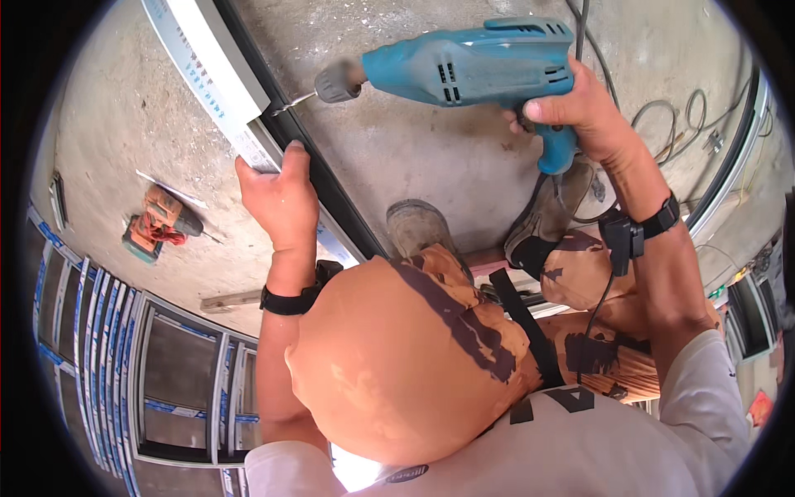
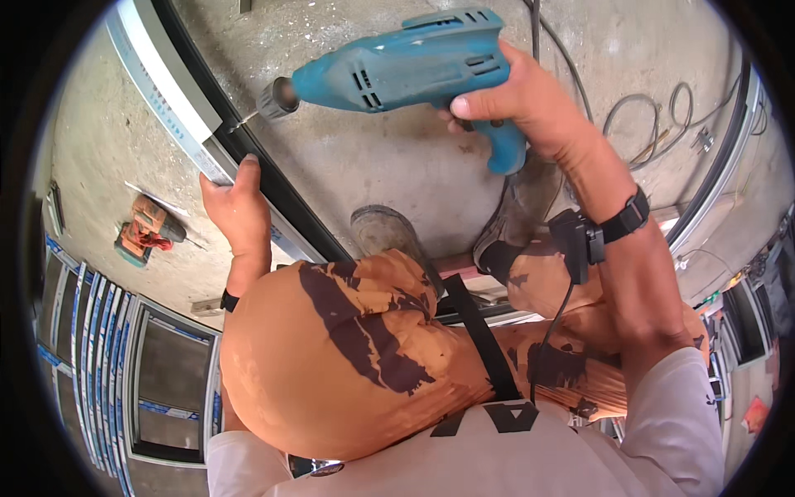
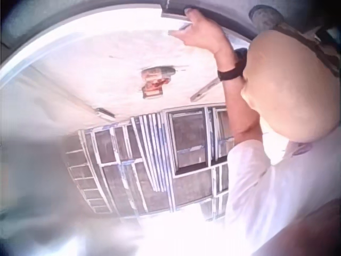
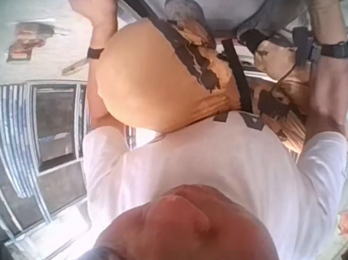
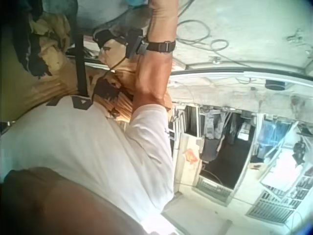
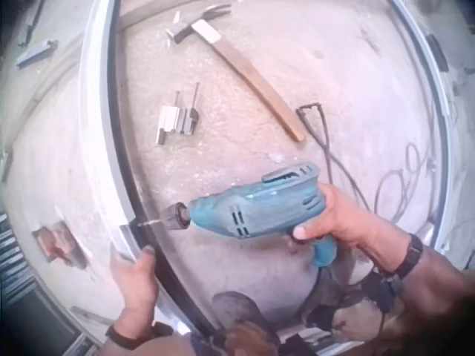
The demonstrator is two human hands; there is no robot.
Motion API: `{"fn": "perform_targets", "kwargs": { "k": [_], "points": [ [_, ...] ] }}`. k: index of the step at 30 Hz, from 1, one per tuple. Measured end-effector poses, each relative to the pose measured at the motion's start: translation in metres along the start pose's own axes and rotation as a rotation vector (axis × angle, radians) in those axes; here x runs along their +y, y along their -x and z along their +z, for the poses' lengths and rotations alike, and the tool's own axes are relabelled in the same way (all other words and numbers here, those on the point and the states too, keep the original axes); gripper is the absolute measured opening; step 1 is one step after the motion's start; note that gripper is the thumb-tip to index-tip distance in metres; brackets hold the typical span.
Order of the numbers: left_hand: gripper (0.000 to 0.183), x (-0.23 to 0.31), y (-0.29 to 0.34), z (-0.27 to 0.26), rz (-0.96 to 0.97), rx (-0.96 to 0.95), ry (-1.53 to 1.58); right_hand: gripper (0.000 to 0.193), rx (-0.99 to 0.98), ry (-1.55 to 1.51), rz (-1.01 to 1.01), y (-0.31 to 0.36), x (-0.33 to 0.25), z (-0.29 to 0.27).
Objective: Assemble a metal window frame by attaching corners and drilling holes.
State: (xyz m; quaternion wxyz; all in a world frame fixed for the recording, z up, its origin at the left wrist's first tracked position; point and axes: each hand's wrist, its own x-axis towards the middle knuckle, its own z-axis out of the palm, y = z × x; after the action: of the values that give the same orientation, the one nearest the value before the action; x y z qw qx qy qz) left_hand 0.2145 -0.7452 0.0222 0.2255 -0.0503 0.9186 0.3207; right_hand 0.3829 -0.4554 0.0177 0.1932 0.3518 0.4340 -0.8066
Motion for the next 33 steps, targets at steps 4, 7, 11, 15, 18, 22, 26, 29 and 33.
{"fn": "perform_targets", "kwargs": {
  "k": [4, 7, 11, 15, 18, 22, 26, 29, 33],
  "points": [
    [0.039, 0.003, -0.001, -0.001, -0.026, 0.023, -0.063, 0.053, 0.076, -0.144, 0.1, 0.006, 0.017, 0.012],
    [0.039, 0.001, -0.001, -0.001, -0.006, 0.016, -0.11, 0.053, 0.098, -0.119, 0.089, 0.006, 0.016, 0.011],
    [0.04, 0.005, -0.001, -0.001, -0.016, 0.024, -0.126, 0.053, 0.115, -0.09, 0.105, 0.004, 0.014, 0.01],
    [0.04, 0.004, -0.001, -0.001, -0.025, 0.008, -0.132, 0.052, 0.154, -0.13, 0.1, 0.003, 0.017, 0.014],
    [0.04, 0.007, -0.001, -0.001, -0.042, 0.001, -0.097, 0.052, 0.155, -0.054, 0.099, 0.003, 0.016, 0.008],
    [0.041, 0.007, -0.001, -0.002, -0.018, 0.008, -0.106, 0.052, 0.111, -0.072, 0.136, 0.0, 0.015, 0.008],
    [0.04, 0.007, -0.002, -0.003, -0.024, 0.003, -0.141, 0.05, 0.156, -0.068, 0.119, -0.001, 0.011, 0.011],
    [0.038, 0.009, 0.0, -0.001, -0.02, 0.008, -0.139, 0.05, 0.119, -0.067, 0.115, -0.001, 0.013, 0.009],
    [0.036, 0.01, -0.001, -0.001, -0.031, -0.002, -0.126, 0.049, 0.126, -0.081, 0.136, -0.001, 0.014, 0.009]
  ]
}}
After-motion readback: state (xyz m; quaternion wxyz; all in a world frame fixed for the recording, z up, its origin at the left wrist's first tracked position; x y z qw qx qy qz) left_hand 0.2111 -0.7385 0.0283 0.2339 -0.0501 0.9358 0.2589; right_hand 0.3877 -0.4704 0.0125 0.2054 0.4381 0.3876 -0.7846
